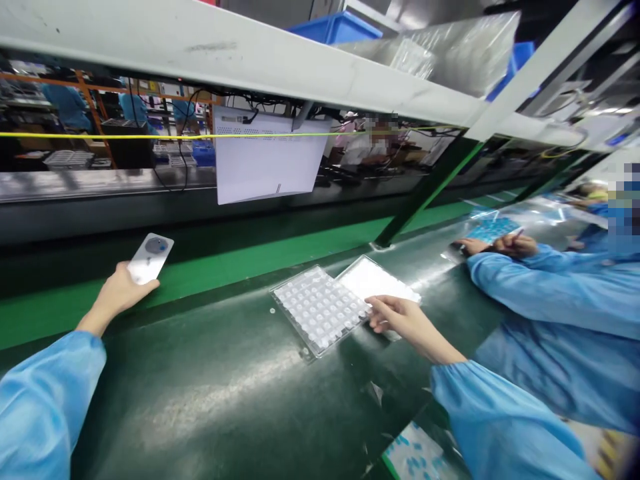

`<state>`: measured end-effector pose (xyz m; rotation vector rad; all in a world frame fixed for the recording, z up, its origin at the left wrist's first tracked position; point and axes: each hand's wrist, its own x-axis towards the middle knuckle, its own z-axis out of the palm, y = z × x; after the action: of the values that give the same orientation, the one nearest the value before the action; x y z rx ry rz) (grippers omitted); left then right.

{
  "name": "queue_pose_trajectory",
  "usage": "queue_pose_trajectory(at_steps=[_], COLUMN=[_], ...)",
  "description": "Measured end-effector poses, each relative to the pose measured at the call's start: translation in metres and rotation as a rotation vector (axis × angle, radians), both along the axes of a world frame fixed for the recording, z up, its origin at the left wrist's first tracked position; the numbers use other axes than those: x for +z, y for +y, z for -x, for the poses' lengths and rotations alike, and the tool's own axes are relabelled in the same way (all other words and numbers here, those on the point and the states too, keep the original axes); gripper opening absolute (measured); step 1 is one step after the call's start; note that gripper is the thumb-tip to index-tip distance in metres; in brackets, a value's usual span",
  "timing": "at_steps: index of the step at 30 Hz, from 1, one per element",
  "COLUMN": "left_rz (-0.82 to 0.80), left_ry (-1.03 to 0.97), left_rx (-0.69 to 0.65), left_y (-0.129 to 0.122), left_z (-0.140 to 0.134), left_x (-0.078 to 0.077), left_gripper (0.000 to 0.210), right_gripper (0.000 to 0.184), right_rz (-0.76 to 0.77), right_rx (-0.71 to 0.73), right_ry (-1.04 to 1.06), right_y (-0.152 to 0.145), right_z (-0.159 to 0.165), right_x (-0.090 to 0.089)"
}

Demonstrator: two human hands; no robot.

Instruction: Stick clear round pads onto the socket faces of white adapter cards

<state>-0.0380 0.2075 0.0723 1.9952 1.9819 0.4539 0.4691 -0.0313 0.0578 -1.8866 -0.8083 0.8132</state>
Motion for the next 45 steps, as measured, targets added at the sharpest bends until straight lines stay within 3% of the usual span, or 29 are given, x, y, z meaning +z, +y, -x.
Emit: queue_pose_trajectory(at_steps=[3, 6, 9, 12, 15, 25, 31, 45], left_rz=[-0.027, -0.009, 0.016, -0.084, -0.172, -0.205, -0.253, -0.300], left_ry=[-0.002, 0.038, 0.078, 0.067, 0.043, 0.056, 0.084, 0.089], left_rx=[-0.078, -0.212, -0.295, -0.364, -0.398, -0.423, -0.437, -0.442], left_y=[-0.045, -0.099, -0.143, -0.166, -0.172, -0.169, -0.170, -0.170], left_z=[0.001, -0.003, -0.005, -0.003, 0.001, 0.001, 0.002, 0.003], left_x=[-0.001, -0.012, -0.030, -0.044, -0.051, -0.059, -0.064, -0.066], left_gripper=[0.084, 0.095, 0.093, 0.085, 0.079, 0.076, 0.071, 0.070], right_gripper=[0.017, 0.024, 0.026, 0.024, 0.021, 0.028, 0.022, 0.019], right_rz=[0.024, 0.035, 0.046, 0.067, 0.086, 0.132, 0.158, 0.092], right_rx=[0.007, 0.050, 0.079, 0.090, 0.091, 0.085, 0.098, 0.088], right_ry=[0.051, 0.084, 0.107, 0.118, 0.115, 0.100, 0.108, 0.146], right_y=[0.004, 0.008, 0.012, 0.014, 0.016, 0.024, 0.027, 0.030], right_z=[0.002, 0.005, 0.010, 0.015, 0.021, 0.027, 0.026, 0.026], right_x=[-0.001, -0.005, -0.006, -0.002, 0.003, -0.001, -0.002, -0.006])
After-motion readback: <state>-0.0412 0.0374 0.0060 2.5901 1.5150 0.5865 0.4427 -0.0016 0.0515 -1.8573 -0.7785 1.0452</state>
